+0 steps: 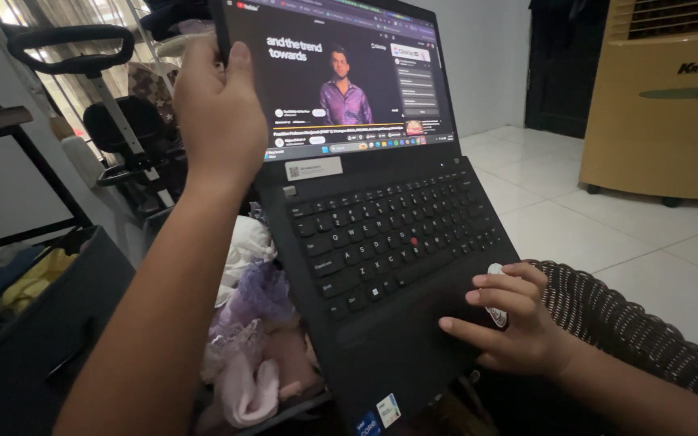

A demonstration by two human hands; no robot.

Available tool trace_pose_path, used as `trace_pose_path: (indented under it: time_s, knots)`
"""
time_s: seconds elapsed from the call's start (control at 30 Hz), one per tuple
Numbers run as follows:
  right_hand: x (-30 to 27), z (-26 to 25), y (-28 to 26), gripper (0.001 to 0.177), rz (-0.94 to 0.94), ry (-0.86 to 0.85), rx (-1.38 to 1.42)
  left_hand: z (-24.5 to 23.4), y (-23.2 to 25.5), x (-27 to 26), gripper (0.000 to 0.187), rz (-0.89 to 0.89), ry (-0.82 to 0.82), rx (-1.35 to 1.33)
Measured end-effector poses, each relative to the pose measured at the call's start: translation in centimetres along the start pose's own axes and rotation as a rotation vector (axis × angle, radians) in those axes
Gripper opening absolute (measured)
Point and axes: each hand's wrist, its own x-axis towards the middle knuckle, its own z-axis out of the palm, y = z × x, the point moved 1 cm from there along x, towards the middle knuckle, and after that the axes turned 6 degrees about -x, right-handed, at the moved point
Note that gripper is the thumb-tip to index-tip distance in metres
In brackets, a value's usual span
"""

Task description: Sorting through a bin of small baby clothes and then interacting with a laptop

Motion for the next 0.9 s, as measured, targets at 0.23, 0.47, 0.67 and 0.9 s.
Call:
trace_pose_path:
  time_s: [0.23,0.47,0.67,0.9]
  knots:
    - [0.4,0.0,-0.1,0.021,0.01,0.011,-0.013,-0.1,0.1,-0.3,0.018,-0.093,-0.052,-0.082]
    - [0.3,-0.2,-0.1,0.024,-0.001,-0.008,-0.005,-0.1,-0.4,-0.3,0.018,-0.036,-0.048,-0.026]
    - [-0.5,-0.2,0.3,0.017,-0.028,-0.003,0.019,0.0,0.2,-0.4,0.016,-0.044,-0.05,-0.044]
    - [-0.4,-0.5,0.4,0.02,-0.037,-0.013,0.019,0.2,0.6,-0.4,0.016,-0.058,-0.041,-0.008]
